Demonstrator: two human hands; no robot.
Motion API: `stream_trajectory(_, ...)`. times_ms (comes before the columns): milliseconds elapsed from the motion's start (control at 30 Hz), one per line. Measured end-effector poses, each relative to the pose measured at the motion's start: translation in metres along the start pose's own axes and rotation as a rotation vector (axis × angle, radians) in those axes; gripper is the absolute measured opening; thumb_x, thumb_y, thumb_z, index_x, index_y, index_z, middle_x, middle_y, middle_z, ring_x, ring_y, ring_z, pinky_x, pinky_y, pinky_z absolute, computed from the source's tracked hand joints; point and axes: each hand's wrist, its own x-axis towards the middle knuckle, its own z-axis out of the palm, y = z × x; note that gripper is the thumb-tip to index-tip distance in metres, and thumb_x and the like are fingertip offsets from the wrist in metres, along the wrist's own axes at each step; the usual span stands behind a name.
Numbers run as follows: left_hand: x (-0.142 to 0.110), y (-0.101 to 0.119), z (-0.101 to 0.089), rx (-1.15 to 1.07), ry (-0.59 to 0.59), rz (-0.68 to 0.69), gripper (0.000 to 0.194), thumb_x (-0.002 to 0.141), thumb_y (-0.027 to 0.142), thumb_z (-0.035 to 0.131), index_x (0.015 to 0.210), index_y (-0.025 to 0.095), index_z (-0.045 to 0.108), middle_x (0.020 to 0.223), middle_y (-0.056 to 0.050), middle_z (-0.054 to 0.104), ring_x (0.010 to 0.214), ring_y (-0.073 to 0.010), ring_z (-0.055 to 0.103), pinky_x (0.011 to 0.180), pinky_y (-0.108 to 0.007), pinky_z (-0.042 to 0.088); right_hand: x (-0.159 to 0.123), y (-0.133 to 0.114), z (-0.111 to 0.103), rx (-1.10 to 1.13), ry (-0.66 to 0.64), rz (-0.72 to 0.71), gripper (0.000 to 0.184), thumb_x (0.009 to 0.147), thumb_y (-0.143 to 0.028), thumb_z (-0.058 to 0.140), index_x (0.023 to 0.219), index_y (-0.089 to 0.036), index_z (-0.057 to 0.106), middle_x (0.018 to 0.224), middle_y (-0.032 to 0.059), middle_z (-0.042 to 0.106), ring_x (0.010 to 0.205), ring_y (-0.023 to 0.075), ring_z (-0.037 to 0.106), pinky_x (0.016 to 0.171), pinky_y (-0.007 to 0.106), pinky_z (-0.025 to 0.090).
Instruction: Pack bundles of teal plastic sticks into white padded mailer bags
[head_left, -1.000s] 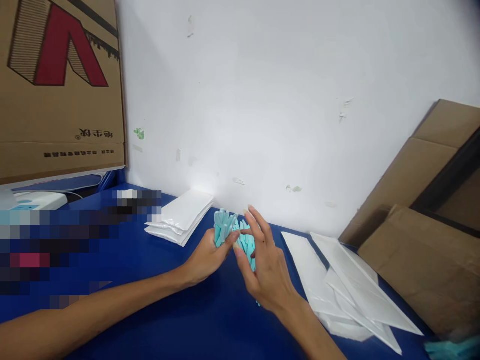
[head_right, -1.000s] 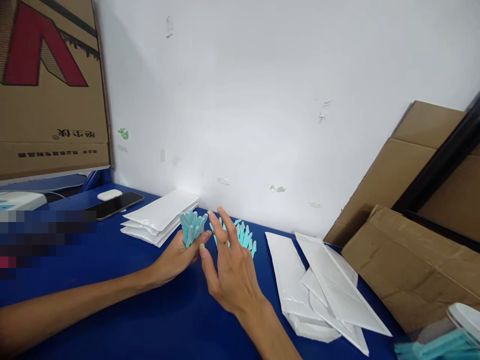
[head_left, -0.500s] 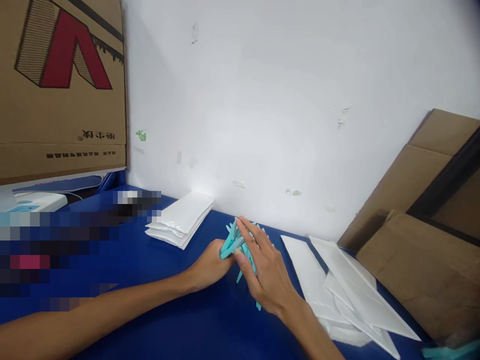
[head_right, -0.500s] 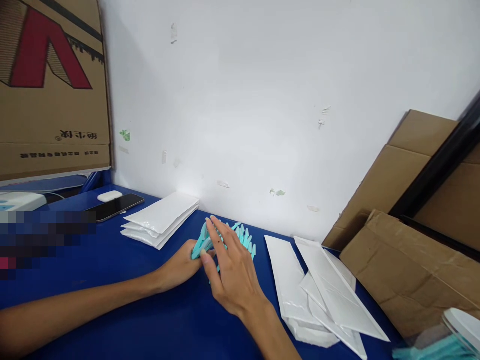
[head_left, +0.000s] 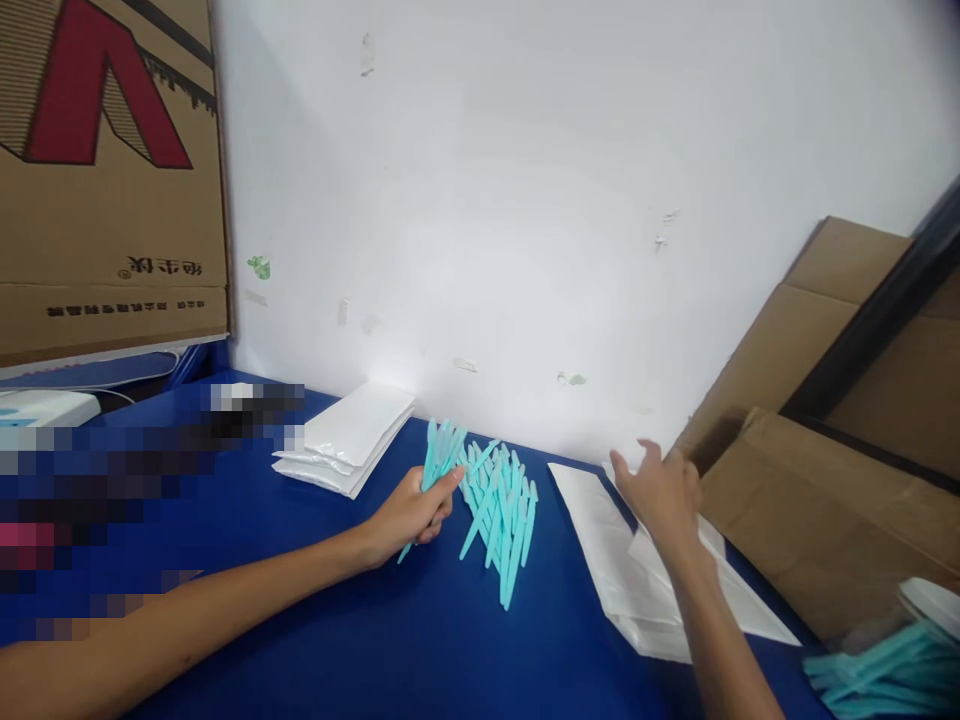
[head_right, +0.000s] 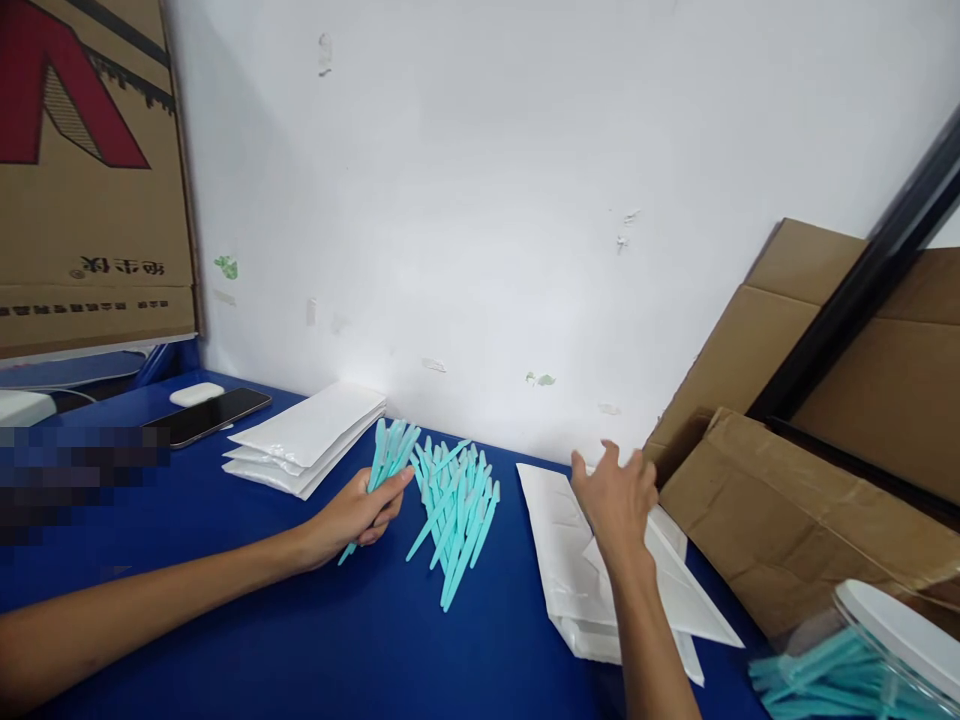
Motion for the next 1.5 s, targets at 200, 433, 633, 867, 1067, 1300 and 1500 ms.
stream_trajectory(200, 0.002, 0.004, -0.007, -0.164, -0.081, -0.095, 0.058, 0.083, 0.061, 0.057, 0.053, 0.022, 0.026, 0.041, 0.01, 0.02, 0.037, -0.0049, 0.012, 0.042, -0.027, 0.008, 0.008, 0.045, 0.028, -0.211, -0.397, 0.316, 0.072, 0.079, -0.052, 0.062, 0.136, -0.008, 0.054, 0.129, 0.034, 0.056, 0.121, 0.0543, 0.05, 0.085, 0.07, 0.038)
stream_trajectory(433, -0.007, 0.015, -0.003, -0.072, -0.078, -0.094, 0.056, 0.078, 0.053, 0.064, 0.056, 0.022, 0.023, 0.043, 0.01, 0.021, 0.041, -0.0048, 0.012, 0.045, -0.028, 0.007, 0.009, 0.033, 0.012, -0.22, -0.275, 0.177, 0.08, 0.078, -0.053, 0.061, 0.144, -0.014, 0.04, 0.122, 0.0288, 0.061, 0.12, 0.0482, 0.052, 0.086, 0.06, 0.041)
stream_trajectory(633, -0.006, 0.014, -0.003, 0.014, 0.007, -0.016, 0.046, 0.082, 0.048, 0.06, 0.06, 0.023, 0.028, 0.049, 0.009, 0.022, 0.044, -0.0069, 0.015, 0.046, -0.028, 0.011, 0.0, -0.003, -0.003, -0.062, -0.006, -0.285, 0.073, 0.082, -0.045, 0.058, 0.146, -0.017, 0.038, 0.123, 0.0193, 0.063, 0.112, 0.045, 0.054, 0.088, 0.058, 0.044)
stream_trajectory(867, -0.011, 0.019, -0.009, 0.793, 0.203, 0.399, 0.02, 0.085, 0.024, 0.049, 0.066, 0.02, 0.047, 0.059, 0.001, 0.052, 0.051, -0.0133, 0.044, 0.052, -0.028, 0.023, -0.036, -0.056, -0.013, 0.187, 0.074, -0.891, 0.064, 0.081, -0.022, 0.057, 0.143, -0.028, 0.041, 0.127, 0.0089, 0.061, 0.117, 0.0299, 0.057, 0.11, 0.059, 0.027)
stream_trajectory(1067, -0.012, 0.032, -0.024, 1.335, 0.309, 0.265, 0.014, 0.08, 0.016, 0.046, 0.089, 0.021, 0.056, 0.072, -0.006, 0.068, 0.062, -0.0251, 0.064, 0.053, -0.029, 0.031, -0.06, -0.079, -0.032, 0.268, -0.013, -1.023, 0.067, 0.078, -0.011, 0.056, 0.14, -0.033, 0.044, 0.128, 0.0038, 0.061, 0.119, 0.0247, 0.056, 0.115, 0.057, 0.022)
stream_trajectory(1300, -0.015, 0.053, -0.033, 1.514, 0.503, 0.19, 0.044, 0.086, 0.032, 0.046, 0.126, 0.014, 0.046, 0.084, -0.014, 0.072, 0.072, -0.0366, 0.069, 0.061, -0.037, 0.044, -0.063, -0.08, -0.045, 0.359, 0.019, -1.02, 0.077, 0.076, -0.013, 0.059, 0.147, -0.03, 0.035, 0.133, 0.0054, 0.058, 0.121, 0.0267, 0.052, 0.115, 0.056, 0.025)
stream_trajectory(1500, -0.015, 0.051, -0.034, 1.556, 0.475, 0.177, 0.06, 0.085, 0.043, 0.047, 0.134, 0.009, 0.042, 0.082, -0.016, 0.071, 0.072, -0.039, 0.069, 0.063, -0.041, 0.046, -0.064, -0.08, -0.044, 0.351, 0.012, -1.026, 0.076, 0.075, -0.013, 0.059, 0.146, -0.03, 0.036, 0.132, 0.0047, 0.057, 0.121, 0.0259, 0.052, 0.115, 0.053, 0.025)
